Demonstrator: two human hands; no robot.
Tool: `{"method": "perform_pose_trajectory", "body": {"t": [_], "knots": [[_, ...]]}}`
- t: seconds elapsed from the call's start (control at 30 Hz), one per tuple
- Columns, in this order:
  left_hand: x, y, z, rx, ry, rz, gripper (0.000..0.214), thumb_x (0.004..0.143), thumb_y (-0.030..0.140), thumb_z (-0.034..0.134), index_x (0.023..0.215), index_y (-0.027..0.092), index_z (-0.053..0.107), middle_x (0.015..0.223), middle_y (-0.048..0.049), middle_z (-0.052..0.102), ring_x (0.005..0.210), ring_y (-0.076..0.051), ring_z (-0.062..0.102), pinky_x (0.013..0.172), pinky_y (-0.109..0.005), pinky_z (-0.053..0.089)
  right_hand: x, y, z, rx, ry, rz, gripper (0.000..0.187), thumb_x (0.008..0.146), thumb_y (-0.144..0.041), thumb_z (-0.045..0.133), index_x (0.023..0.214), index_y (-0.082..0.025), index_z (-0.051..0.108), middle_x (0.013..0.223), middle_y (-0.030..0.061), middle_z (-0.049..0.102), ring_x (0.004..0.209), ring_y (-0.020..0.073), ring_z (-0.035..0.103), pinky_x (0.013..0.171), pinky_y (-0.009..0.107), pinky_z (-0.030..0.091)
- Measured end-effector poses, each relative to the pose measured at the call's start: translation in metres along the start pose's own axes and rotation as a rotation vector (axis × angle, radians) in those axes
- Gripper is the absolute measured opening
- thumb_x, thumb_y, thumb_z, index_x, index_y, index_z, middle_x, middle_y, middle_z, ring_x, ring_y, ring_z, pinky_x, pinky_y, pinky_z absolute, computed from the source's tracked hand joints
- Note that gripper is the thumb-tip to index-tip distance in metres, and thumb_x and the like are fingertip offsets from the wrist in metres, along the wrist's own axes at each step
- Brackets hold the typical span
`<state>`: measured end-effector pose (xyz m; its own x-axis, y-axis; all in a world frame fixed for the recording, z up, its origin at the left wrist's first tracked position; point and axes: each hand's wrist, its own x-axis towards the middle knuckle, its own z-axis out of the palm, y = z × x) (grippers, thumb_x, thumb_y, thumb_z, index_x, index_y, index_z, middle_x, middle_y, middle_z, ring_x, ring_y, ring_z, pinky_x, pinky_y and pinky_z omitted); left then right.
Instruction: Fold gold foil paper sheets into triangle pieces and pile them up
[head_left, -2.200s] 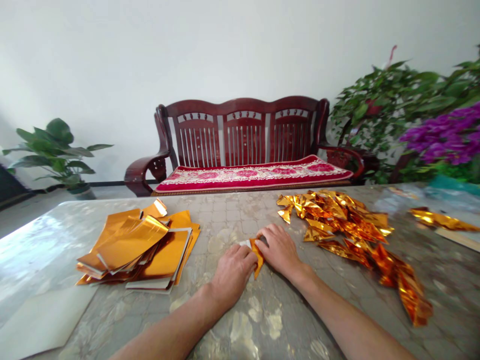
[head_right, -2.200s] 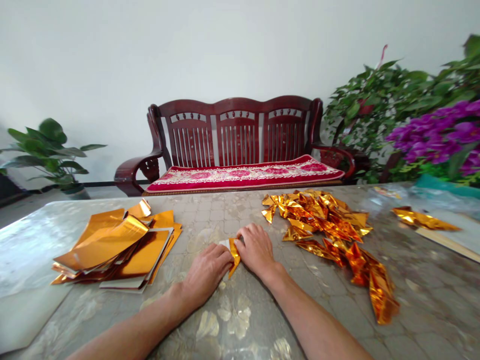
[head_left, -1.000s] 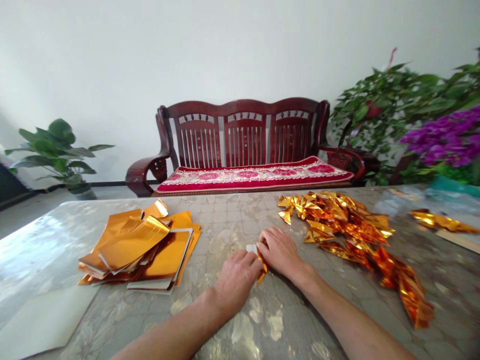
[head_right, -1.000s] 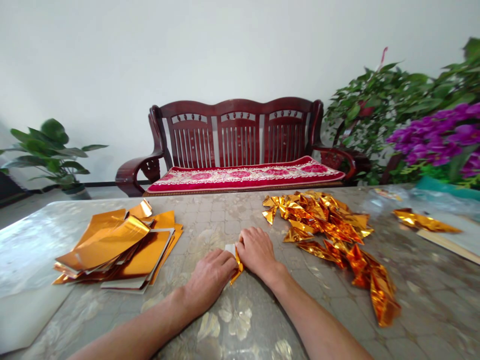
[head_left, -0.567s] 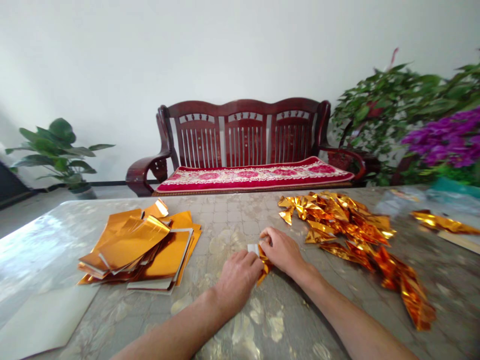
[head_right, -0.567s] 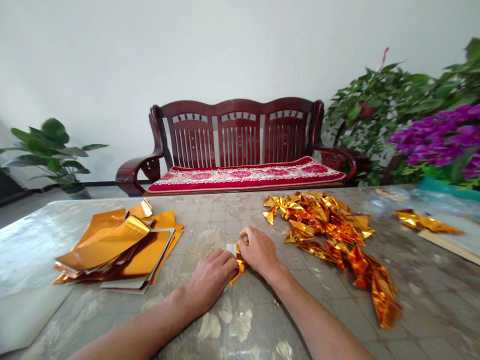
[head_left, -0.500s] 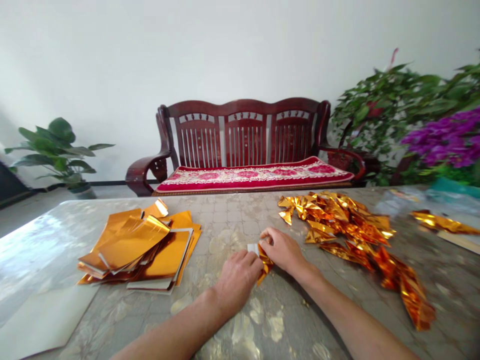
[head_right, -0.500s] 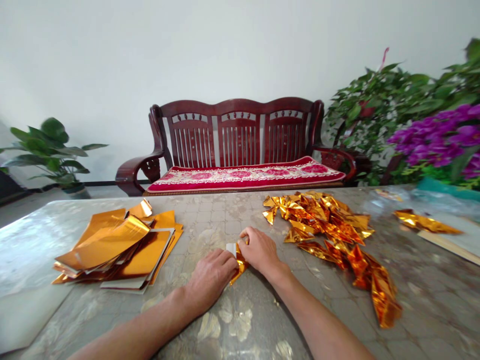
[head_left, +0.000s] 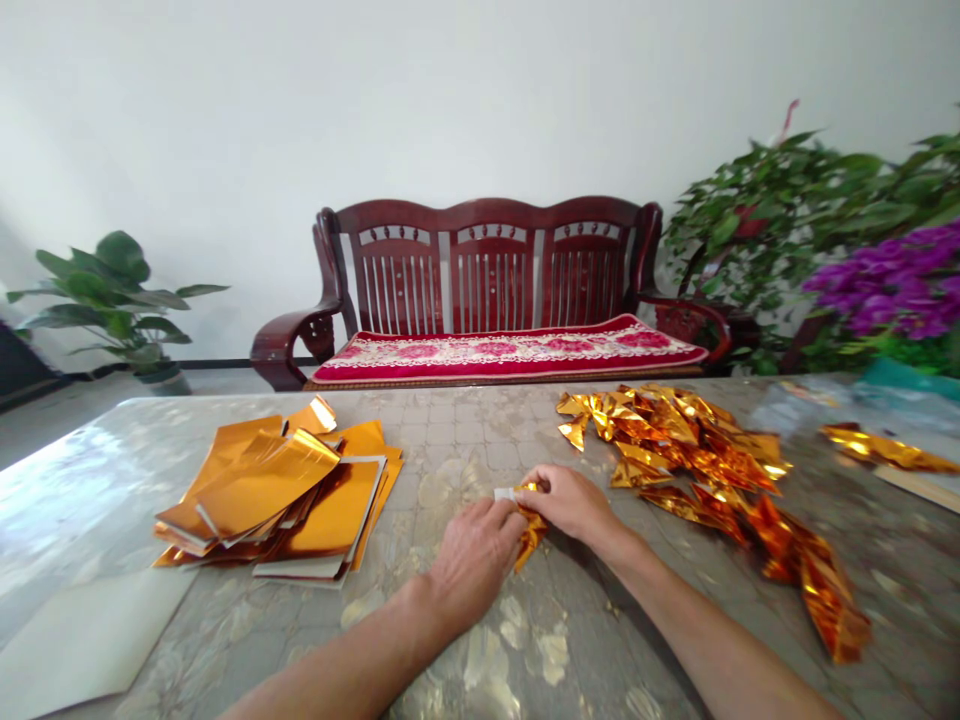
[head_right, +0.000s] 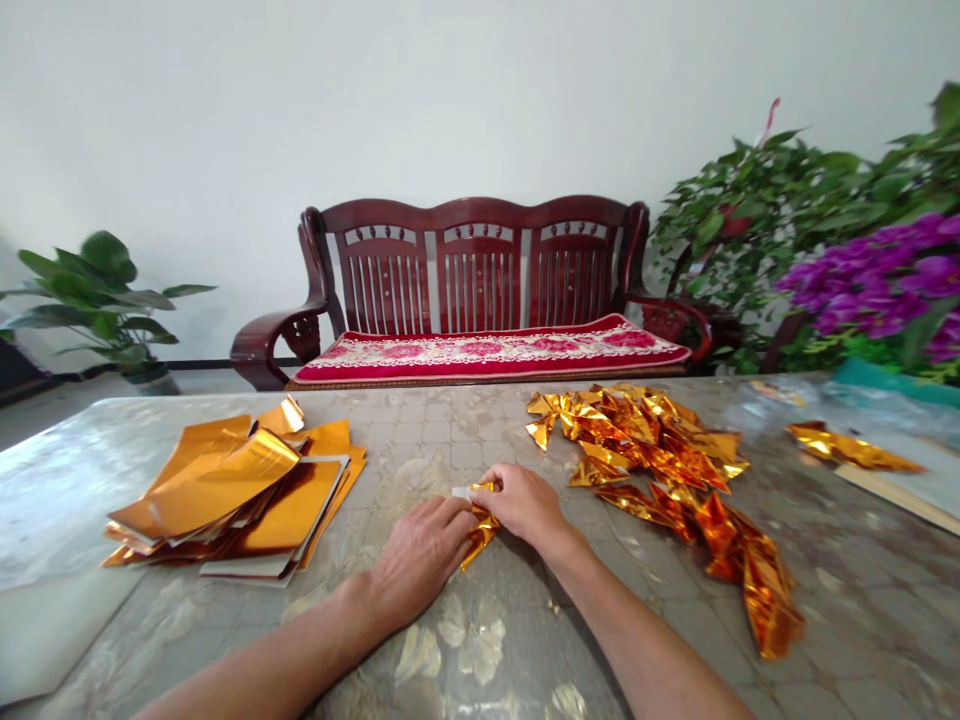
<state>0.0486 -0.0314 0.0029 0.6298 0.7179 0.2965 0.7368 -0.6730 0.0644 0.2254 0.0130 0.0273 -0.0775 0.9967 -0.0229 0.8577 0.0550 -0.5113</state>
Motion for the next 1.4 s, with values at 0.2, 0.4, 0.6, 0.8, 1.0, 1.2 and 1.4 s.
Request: {"method": "perform_pose_trajectory", "body": {"t": [0.2,0.4,0.6,0.8,1.0,1.2,1.4], "knots": [[0.000,0.001,-0.002,0.011,-0.001,-0.028,0.015,0.099,0.028,0.045,0.106,0.025,0.058,0.113,-0.0018,0.060,0.098,-0.020,0.056,0.083,-0.033,0.050,-0.002,0.000,0.009,-0.132,0.136,-0.016,0.023,0.087,-0.038,0.055,0.078,-0.025,0.071,0.077,0.0000,0.073,0.074,0.0161,0.063,0.057,0.025,0.028],[0.002,0.001,-0.010,0.014,-0.077,0.096,0.016,0.099,0.025,0.046,0.111,0.025,0.057,0.110,-0.0014,0.062,0.095,-0.019,0.055,0.085,-0.033,0.049,0.000,0.002,0.010,-0.153,0.147,-0.032,0.028,0.091,-0.038,0.049,0.078,-0.023,0.069,0.077,0.0016,0.072,0.073,0.0164,0.063,0.057,0.025,0.027],[0.002,0.000,-0.008,0.042,-0.077,0.080,0.018,0.097,0.024,0.048,0.113,0.023,0.056,0.112,-0.0020,0.063,0.094,-0.021,0.055,0.081,-0.034,0.049,0.005,0.008,-0.001,-0.010,-0.034,-0.072,0.023,0.083,-0.042,0.059,0.091,-0.024,0.072,0.084,0.0009,0.074,0.074,0.0166,0.064,0.058,0.024,0.032],[0.002,0.001,-0.004,0.051,-0.058,0.071,0.016,0.099,0.025,0.045,0.109,0.023,0.057,0.108,-0.0029,0.064,0.095,-0.021,0.056,0.080,-0.034,0.048,0.000,-0.001,0.000,-0.072,0.002,-0.009,0.016,0.078,-0.034,0.061,0.085,-0.025,0.073,0.080,0.0000,0.073,0.073,0.0164,0.063,0.058,0.025,0.031],[0.002,0.002,-0.011,0.073,-0.042,-0.012,0.018,0.096,0.030,0.052,0.110,0.022,0.057,0.105,-0.0048,0.064,0.097,-0.022,0.056,0.081,-0.036,0.047,-0.005,-0.003,0.004,-0.091,0.043,0.001,0.014,0.080,-0.033,0.061,0.083,-0.027,0.073,0.077,-0.0013,0.072,0.069,0.0150,0.061,0.057,0.025,0.029],[0.002,0.001,-0.012,0.072,-0.022,-0.055,0.021,0.093,0.032,0.055,0.113,0.025,0.055,0.111,-0.0037,0.062,0.099,-0.023,0.055,0.082,-0.038,0.046,-0.010,-0.002,0.013,-0.110,0.181,-0.143,0.008,0.081,-0.024,0.061,0.077,-0.023,0.069,0.083,-0.0002,0.070,0.078,0.0156,0.060,0.066,0.025,0.036],[0.001,0.001,-0.012,0.075,-0.023,-0.060,0.018,0.094,0.033,0.053,0.110,0.025,0.055,0.111,-0.0034,0.061,0.099,-0.024,0.054,0.083,-0.039,0.047,-0.015,0.000,0.018,-0.209,0.275,-0.331,0.013,0.084,-0.017,0.058,0.079,-0.023,0.068,0.084,0.0015,0.067,0.084,0.0170,0.057,0.075,0.027,0.036]]}}
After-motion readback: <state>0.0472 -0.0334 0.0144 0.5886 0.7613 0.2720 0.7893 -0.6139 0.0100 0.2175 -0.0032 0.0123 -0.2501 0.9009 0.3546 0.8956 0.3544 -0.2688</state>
